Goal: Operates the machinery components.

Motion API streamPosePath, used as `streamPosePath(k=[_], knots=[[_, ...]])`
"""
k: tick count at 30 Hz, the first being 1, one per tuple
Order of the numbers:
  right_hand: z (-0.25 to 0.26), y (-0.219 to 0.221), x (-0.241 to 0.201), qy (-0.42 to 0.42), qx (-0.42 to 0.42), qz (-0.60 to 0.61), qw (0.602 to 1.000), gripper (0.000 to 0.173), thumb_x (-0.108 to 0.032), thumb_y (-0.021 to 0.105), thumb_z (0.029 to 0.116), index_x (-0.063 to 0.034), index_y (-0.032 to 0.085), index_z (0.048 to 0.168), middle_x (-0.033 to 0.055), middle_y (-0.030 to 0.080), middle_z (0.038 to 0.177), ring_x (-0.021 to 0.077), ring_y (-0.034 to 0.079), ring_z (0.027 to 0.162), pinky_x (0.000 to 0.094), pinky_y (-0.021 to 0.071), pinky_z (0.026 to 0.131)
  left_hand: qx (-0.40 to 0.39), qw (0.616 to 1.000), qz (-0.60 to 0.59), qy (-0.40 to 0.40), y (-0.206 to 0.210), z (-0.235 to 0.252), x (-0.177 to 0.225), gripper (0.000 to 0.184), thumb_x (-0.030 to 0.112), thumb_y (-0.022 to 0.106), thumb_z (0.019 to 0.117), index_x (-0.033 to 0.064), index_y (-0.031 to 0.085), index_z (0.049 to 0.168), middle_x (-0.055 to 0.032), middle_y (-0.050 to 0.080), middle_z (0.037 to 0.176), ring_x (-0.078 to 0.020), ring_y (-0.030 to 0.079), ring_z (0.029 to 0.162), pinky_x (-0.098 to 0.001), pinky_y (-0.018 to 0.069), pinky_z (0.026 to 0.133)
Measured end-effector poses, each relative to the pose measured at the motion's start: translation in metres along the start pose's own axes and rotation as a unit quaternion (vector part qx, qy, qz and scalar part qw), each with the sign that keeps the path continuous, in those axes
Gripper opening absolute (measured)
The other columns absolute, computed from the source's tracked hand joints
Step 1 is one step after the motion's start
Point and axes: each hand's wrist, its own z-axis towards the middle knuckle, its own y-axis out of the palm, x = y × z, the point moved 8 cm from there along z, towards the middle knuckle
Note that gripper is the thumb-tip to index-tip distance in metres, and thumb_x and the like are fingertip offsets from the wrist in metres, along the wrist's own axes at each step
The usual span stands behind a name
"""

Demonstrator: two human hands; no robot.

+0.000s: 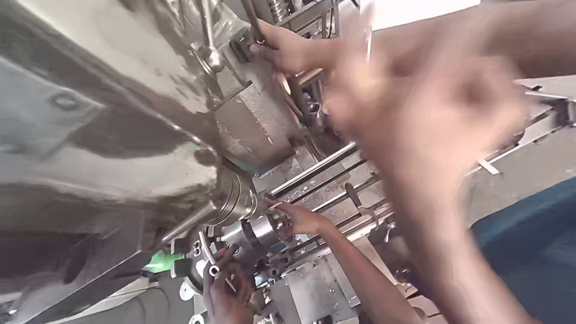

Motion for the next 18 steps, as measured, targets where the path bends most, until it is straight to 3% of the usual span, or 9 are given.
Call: streamPosePath(k=[1, 3, 6, 10, 14, 16, 18], knots=[[-0.005, 0.003, 0.009, -0.017, -0.032, 0.008, 0.999, 0.055, 0.008, 0.068, 0.0921, 0.0045, 0.051, 0.144, 0.0230, 0.065, 0.126, 0.0283, 0.068, 0.102, 0.0314, 0.0551, 0.088, -0.005, 1.000, 0.000, -0.002, 0.000, 0.001, 0.000, 0.043, 0.018, 0.016, 0.1048, 0.0149, 0.048, 0.134, 0.0040, 0.062, 0.072, -0.0028, 0.042, 0.038, -0.0176, 0.0344, 0.032], [-0.002, 0.007, 0.016, -0.029, -0.032, -0.011, 0.999, 0.062, 0.006, 0.074, 0.0883, 0.0019, 0.052, 0.146, 0.0218, 0.065, 0.128, 0.0305, 0.067, 0.106, 0.0347, 0.0538, 0.092, -0.017, 1.000, -0.003, -0.005, -0.001, 0.003, 0.000, 0.044, 0.017, 0.016, 0.1047, 0.0157, 0.048, 0.134, 0.0043, 0.062, 0.070, -0.0024, 0.042, 0.038, -0.0177, 0.0351, 0.032], [0.020, 0.026, 0.015, -0.071, 0.074, -0.023, 0.995, 0.066, -0.007, 0.089, 0.0754, -0.0078, 0.063, 0.136, 0.0125, 0.070, 0.118, 0.0243, 0.071, 0.099, 0.0391, 0.0590, 0.089, -0.044, 0.999, -0.014, -0.013, -0.001, 0.001, 0.001, 0.043, 0.016, 0.015, 0.1051, 0.0180, 0.048, 0.133, 0.0058, 0.061, 0.069, -0.0020, 0.042, 0.037, -0.0176, 0.0352, 0.032], [0.021, 0.040, -0.028, -0.089, 0.136, -0.092, 0.982, 0.050, -0.011, 0.077, 0.0876, -0.0070, 0.062, 0.135, 0.0122, 0.069, 0.118, 0.0191, 0.069, 0.098, 0.0338, 0.0572, 0.089, -0.119, 0.990, -0.071, 0.002, -0.002, 0.008, -0.004, 0.036, 0.022, 0.026, 0.1074, 0.0212, 0.049, 0.135, 0.0043, 0.065, 0.074, -0.0025, 0.046, 0.039, -0.0170, 0.0375, 0.033], [0.045, 0.051, -0.026, -0.107, 0.136, -0.153, 0.973, 0.036, -0.012, 0.064, 0.0991, -0.0032, 0.062, 0.133, 0.0141, 0.068, 0.121, 0.0193, 0.067, 0.105, 0.0331, 0.0536, 0.095, -0.151, 0.987, -0.054, 0.022, -0.009, 0.010, -0.010, 0.027, 0.037, 0.042, 0.1084, 0.0243, 0.052, 0.130, 0.0063, 0.068, 0.080, -0.0019, 0.052, 0.047, -0.0168, 0.0414, 0.039], [0.059, 0.052, -0.011, -0.129, 0.141, -0.160, 0.969, 0.036, -0.012, 0.068, 0.0957, -0.0021, 0.063, 0.130, 0.0135, 0.069, 0.116, 0.0188, 0.068, 0.101, 0.0318, 0.0539, 0.093, -0.142, 0.988, -0.053, 0.031, -0.007, 0.011, -0.010, 0.030, 0.038, 0.046, 0.1055, 0.0184, 0.051, 0.128, 0.0017, 0.068, 0.089, -0.0040, 0.052, 0.048, -0.0189, 0.0416, 0.038], [0.085, 0.064, 0.023, -0.103, 0.099, -0.103, 0.984, 0.051, -0.005, 0.073, 0.0907, -0.0015, 0.057, 0.139, 0.0144, 0.066, 0.126, 0.0210, 0.065, 0.113, 0.0334, 0.0500, 0.101, -0.125, 0.990, -0.053, 0.032, -0.009, 0.009, -0.010, 0.031, 0.038, 0.046, 0.1049, 0.0171, 0.052, 0.127, -0.0001, 0.068, 0.089, -0.0046, 0.052, 0.047, -0.0193, 0.0406, 0.037]])
